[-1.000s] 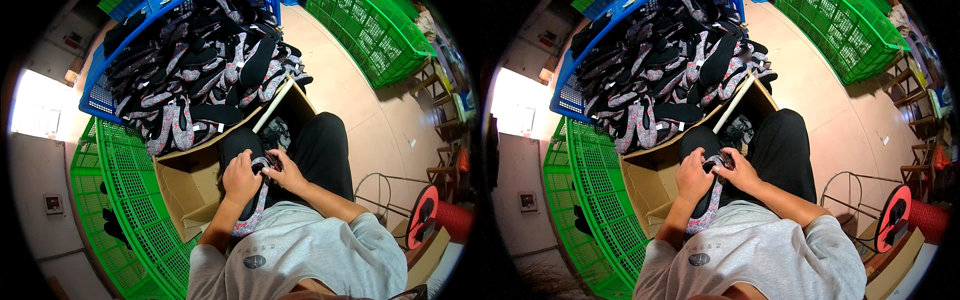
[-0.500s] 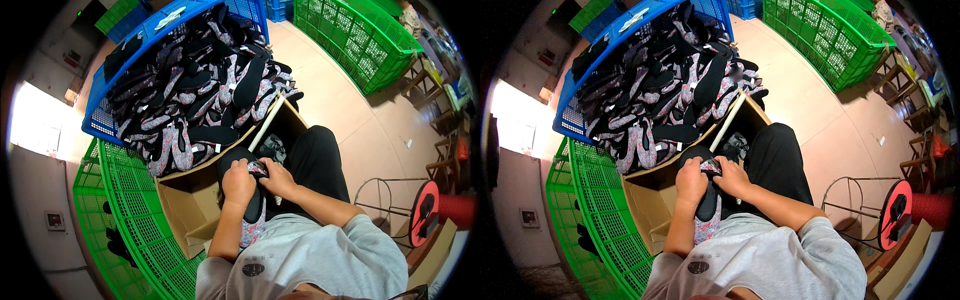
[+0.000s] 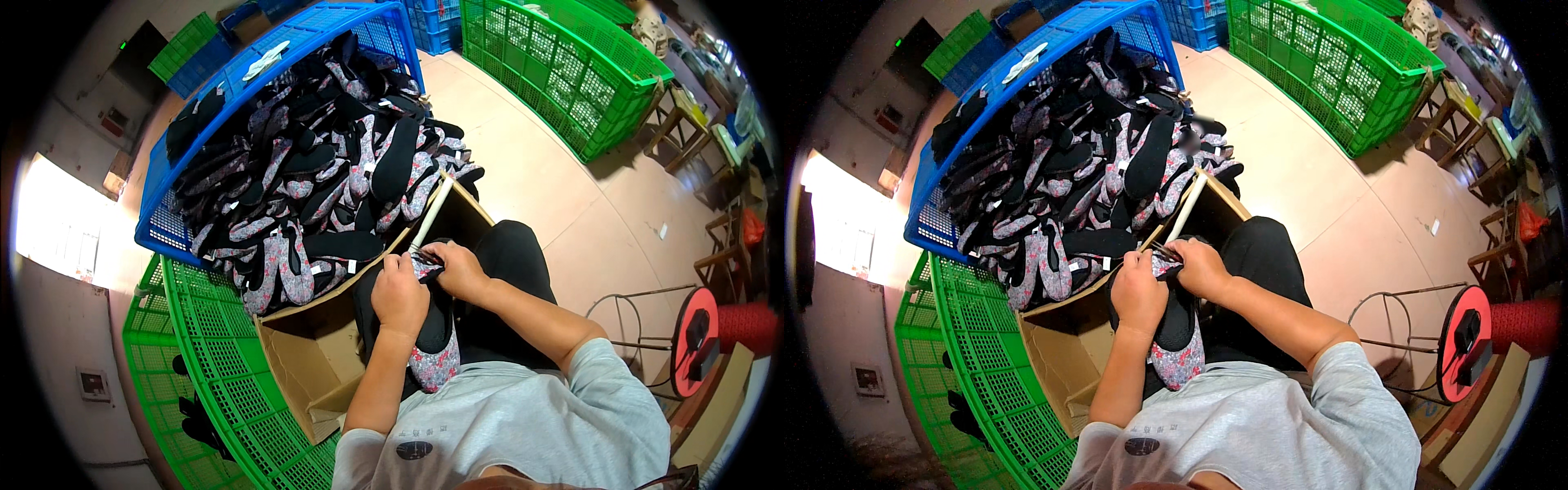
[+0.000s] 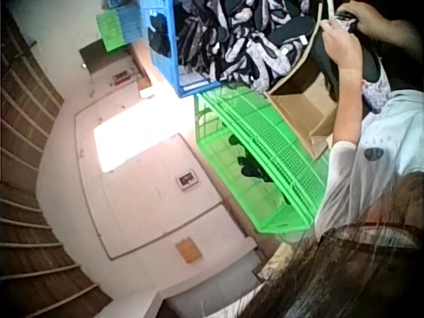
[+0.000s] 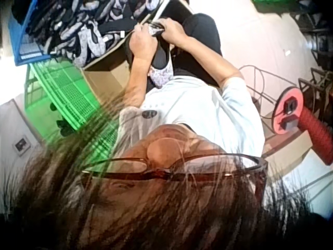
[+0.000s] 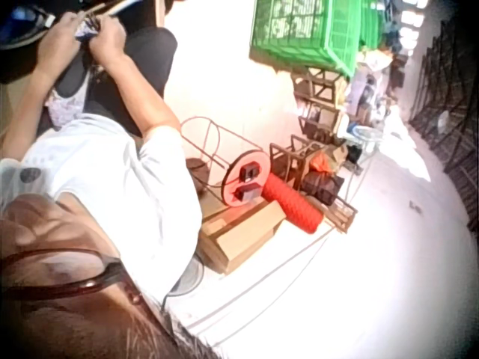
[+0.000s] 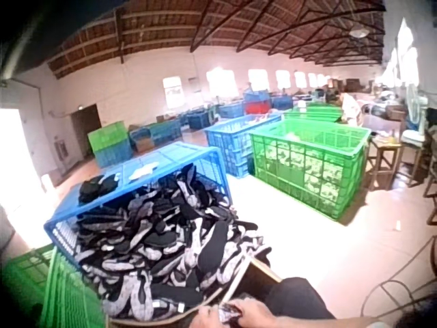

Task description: The person sits on the floor and uses scissors to trim loose threads and excess fabric from the edges of slipper uppers. They handle each slipper one at a time, turning it over to access different sides, and place the finished items into a green crate.

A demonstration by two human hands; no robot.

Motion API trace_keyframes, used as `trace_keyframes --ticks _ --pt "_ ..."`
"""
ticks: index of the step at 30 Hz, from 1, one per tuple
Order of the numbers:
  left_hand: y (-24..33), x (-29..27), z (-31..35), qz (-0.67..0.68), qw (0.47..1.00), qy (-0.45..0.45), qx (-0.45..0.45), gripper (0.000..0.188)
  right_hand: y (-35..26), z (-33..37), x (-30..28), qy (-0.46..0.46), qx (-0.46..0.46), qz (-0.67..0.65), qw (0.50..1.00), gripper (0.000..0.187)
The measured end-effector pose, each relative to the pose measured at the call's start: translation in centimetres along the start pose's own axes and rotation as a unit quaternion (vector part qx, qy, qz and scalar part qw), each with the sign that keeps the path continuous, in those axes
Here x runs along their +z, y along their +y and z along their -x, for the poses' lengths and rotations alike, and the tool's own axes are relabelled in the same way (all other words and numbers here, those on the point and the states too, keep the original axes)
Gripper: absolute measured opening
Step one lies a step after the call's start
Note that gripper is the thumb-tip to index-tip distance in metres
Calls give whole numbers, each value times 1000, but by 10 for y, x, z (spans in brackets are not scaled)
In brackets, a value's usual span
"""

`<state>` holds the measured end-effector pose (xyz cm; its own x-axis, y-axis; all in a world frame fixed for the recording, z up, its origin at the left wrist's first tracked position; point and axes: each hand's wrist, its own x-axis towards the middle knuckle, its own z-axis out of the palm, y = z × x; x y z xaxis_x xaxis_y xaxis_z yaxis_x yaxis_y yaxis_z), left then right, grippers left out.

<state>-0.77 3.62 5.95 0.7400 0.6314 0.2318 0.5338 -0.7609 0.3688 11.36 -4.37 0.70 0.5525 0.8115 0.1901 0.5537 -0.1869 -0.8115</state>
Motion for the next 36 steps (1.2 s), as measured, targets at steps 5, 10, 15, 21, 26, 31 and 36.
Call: trace_keyframes --ticks 5,10,15,21,26,31,36 --pt "-11 3 4 -2 995 76 66 39 -8 -4 -10 10 -62 -26 998 27" --pt "-25 3 11 41 986 101 127 41 -18 -2 -22 -35 -97 -43 994 25" --pt "-32 -6 22 95 981 69 151 43 -25 7 -34 -105 -108 -69 986 22" --pt "-30 -27 44 223 970 2 94 27 -28 12 -45 -250 -76 -160 952 24" --pt "-35 -39 57 396 903 -165 -13 22 -20 13 -48 -377 46 -298 876 24" --pt "-45 -36 65 676 652 -267 -214 20 -23 20 -43 -391 147 -427 802 22" --pt "-47 -38 65 773 490 -291 -277 32 -16 23 -32 -364 195 -479 774 22"
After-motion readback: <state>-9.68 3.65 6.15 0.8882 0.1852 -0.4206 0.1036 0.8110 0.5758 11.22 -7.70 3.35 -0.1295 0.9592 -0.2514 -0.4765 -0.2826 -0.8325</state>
